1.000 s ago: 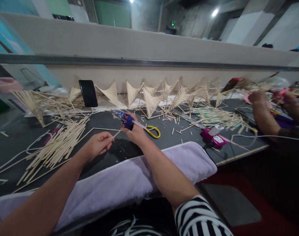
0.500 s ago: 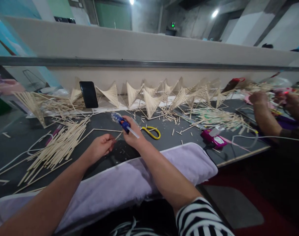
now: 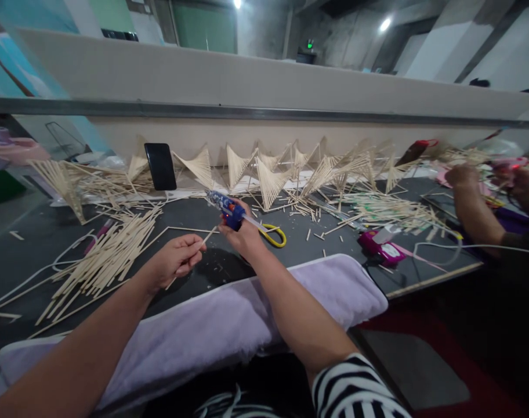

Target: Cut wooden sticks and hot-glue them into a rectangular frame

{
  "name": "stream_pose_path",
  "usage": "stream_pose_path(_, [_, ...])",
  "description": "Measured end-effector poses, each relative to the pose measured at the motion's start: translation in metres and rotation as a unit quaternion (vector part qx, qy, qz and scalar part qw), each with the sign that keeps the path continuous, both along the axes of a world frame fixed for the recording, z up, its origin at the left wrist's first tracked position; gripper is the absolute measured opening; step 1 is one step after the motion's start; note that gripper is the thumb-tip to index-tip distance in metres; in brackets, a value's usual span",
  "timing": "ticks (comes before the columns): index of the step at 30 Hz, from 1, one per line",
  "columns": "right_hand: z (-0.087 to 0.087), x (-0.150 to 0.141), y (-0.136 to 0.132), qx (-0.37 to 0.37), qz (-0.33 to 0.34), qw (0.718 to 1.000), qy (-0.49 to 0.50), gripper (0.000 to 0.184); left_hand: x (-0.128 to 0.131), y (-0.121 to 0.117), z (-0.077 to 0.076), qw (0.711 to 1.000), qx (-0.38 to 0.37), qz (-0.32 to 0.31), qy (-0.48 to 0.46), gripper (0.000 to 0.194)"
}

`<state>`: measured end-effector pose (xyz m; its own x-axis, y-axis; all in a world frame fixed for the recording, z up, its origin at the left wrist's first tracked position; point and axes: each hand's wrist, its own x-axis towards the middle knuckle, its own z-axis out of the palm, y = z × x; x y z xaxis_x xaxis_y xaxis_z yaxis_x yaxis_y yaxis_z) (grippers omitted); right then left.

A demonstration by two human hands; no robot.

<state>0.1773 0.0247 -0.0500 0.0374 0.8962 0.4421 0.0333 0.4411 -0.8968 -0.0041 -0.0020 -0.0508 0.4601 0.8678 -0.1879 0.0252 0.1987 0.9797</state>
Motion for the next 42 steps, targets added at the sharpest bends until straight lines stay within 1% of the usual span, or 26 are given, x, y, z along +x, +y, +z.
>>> stream_pose_path(3, [-0.006, 0.001, 0.003, 0.017, 0.013, 1.000, -0.019, 0.060, 0.002, -0.001, 0.001, 1.000, -0.020, -0.004, -0.006, 0.021])
stream_pose_path(7, [-0.012, 0.004, 0.006, 0.053, 0.009, 0.996, -0.067, 0.062, 0.004, -0.003, 0.005, 0.999, -0.049, -0.009, -0.014, 0.020])
stream_pose_path(11, [-0.013, 0.004, 0.004, 0.096, -0.001, 0.991, -0.096, 0.059, 0.002, -0.003, 0.007, 0.996, -0.075, -0.045, -0.031, 0.018])
stream_pose_path(14, [-0.012, 0.002, 0.003, 0.095, 0.003, 0.992, -0.085, 0.057, 0.001, -0.003, 0.007, 0.994, -0.075, -0.074, -0.040, 0.019])
stream_pose_path(17, [-0.011, 0.000, 0.003, 0.078, 0.011, 0.995, -0.069, 0.058, 0.000, -0.003, 0.006, 0.995, -0.053, -0.076, -0.041, 0.019])
stream_pose_path(19, [-0.011, -0.002, 0.003, 0.066, 0.012, 0.996, -0.061, 0.059, -0.002, -0.001, 0.006, 0.997, -0.024, -0.053, -0.040, 0.019])
stream_pose_path(22, [-0.010, -0.004, 0.000, 0.026, 0.004, 0.999, -0.044, 0.054, -0.011, 0.006, 0.008, 0.998, 0.031, 0.022, -0.041, 0.020])
stream_pose_path(25, [-0.005, -0.006, -0.005, -0.056, 0.010, 0.998, -0.012, 0.043, -0.022, 0.014, 0.011, 0.990, 0.090, 0.097, -0.046, 0.021])
stream_pose_path(28, [0.004, -0.007, -0.010, -0.130, 0.009, 0.991, -0.010, 0.031, -0.027, 0.018, 0.012, 0.982, 0.126, 0.137, -0.040, 0.023])
stream_pose_path(30, [0.009, -0.007, -0.013, -0.150, -0.001, 0.988, -0.025, 0.024, -0.027, 0.017, 0.013, 0.979, 0.136, 0.147, -0.032, 0.025])
stream_pose_path(32, [0.011, -0.006, -0.014, -0.153, 0.002, 0.988, -0.028, 0.022, -0.026, 0.016, 0.013, 0.979, 0.136, 0.152, -0.024, 0.026])
stream_pose_path(36, [0.008, -0.005, -0.015, -0.140, 0.017, 0.990, -0.012, 0.025, -0.025, 0.015, 0.014, 0.978, 0.134, 0.157, -0.014, 0.026])
stream_pose_path(42, [0.005, -0.003, -0.014, -0.127, -0.011, 0.991, -0.036, 0.029, -0.027, 0.015, 0.015, 0.973, 0.170, 0.154, 0.015, 0.025])
